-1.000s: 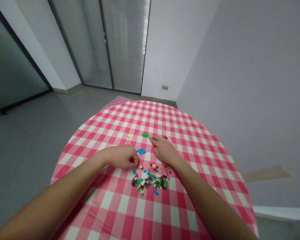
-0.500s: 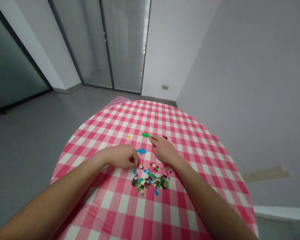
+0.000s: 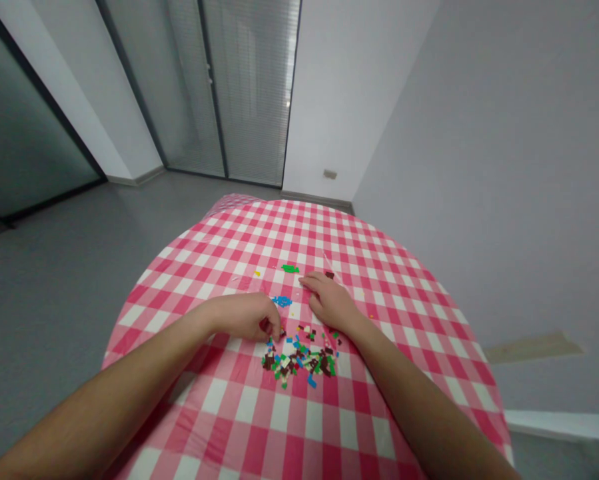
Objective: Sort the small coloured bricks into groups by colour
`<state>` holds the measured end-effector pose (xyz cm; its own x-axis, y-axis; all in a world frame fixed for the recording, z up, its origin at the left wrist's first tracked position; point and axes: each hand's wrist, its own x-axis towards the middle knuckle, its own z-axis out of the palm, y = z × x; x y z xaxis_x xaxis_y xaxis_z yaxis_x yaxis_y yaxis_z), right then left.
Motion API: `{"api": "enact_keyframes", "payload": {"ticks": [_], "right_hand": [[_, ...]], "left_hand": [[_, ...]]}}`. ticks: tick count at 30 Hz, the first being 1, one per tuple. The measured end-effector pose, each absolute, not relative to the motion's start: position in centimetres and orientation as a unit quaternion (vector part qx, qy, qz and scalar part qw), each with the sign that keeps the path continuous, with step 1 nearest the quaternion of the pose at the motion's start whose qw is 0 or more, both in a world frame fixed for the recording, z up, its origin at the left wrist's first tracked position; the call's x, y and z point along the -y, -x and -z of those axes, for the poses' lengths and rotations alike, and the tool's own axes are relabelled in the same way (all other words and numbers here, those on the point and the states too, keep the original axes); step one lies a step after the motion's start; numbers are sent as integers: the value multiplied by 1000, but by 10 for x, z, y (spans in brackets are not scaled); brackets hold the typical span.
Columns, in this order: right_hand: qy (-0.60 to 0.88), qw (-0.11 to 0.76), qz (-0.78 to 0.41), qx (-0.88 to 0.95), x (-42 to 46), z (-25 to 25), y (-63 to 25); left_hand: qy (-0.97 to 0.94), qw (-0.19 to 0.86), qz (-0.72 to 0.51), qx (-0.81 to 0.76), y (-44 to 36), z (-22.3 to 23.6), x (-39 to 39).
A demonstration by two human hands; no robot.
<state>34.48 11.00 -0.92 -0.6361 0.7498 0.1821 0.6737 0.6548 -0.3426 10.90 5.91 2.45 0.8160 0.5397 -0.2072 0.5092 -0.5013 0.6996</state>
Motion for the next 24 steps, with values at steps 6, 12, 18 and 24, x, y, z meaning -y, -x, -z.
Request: {"api": "enact_keyframes", "payload": {"ticks": [6,12,18,24], "right_hand": [[400,106,-213,885,-109,-22,-357],[418,-143,-298,846,-100,-62,-372],[432,-195,-257,842,-96,-62,-370],[404,-203,-222,864,-94,-56,-365]], "left_hand": [[-864,398,-11,-309,-112,-26,-58],[-855,411,-3,-316,-113,-27,-57],[-855,404,11,-325,-112,-25,-59],[-851,406,13,-332,-112,-27,-58]]}}
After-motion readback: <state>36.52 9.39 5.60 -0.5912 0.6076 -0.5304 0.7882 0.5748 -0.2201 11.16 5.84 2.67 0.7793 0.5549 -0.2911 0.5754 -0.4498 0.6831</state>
